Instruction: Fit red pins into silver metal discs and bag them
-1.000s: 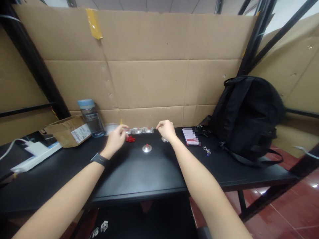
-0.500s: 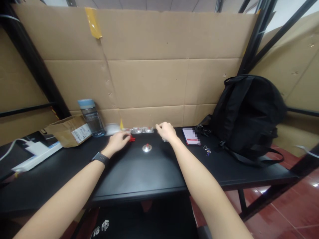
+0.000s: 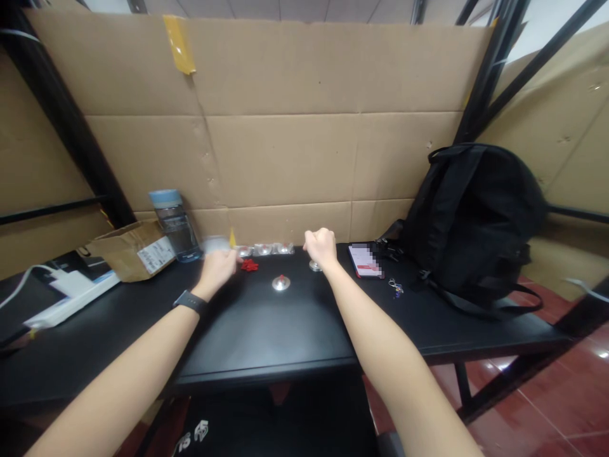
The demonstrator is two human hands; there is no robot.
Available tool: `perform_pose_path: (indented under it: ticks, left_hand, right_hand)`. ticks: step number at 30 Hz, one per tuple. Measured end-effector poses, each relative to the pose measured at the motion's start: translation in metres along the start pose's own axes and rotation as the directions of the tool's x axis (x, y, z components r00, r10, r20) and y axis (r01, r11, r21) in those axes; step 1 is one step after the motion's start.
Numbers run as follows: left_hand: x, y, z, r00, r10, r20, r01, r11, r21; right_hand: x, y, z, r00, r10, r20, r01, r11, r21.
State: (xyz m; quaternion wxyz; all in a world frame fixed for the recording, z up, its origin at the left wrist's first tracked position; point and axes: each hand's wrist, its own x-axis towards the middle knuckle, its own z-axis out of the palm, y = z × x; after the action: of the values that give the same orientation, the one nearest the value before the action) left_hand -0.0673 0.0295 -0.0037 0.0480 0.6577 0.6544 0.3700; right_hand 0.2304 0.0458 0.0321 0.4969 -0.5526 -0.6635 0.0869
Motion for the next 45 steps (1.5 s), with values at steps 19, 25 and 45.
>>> perform_pose_path:
  ticks: [19, 25, 45]
  left_hand:
    - [-0.006, 0.007, -0.003, 0.991, 0.057, -0.118, -0.072, 0.989, -0.127]
    - [-0.006, 0.005, -0.003, 0.995, 0.04, -0.092, -0.062, 0.969, -0.241]
    - [-0.009, 0.007, -0.001, 0.994, 0.06, -0.087, -0.081, 0.963, -0.258]
  right_hand:
    - [0.002, 0.005, 0.0, 0.989, 0.133, 0.067, -0.145, 0.962, 0.231]
    - [0.0, 0.006, 0.003, 0.972, 0.213, -0.102, -0.178, 0.946, 0.27]
    - [-0.005, 0.003, 0.004, 1.0, 0.004, -0.01, -0.001, 0.962, 0.272]
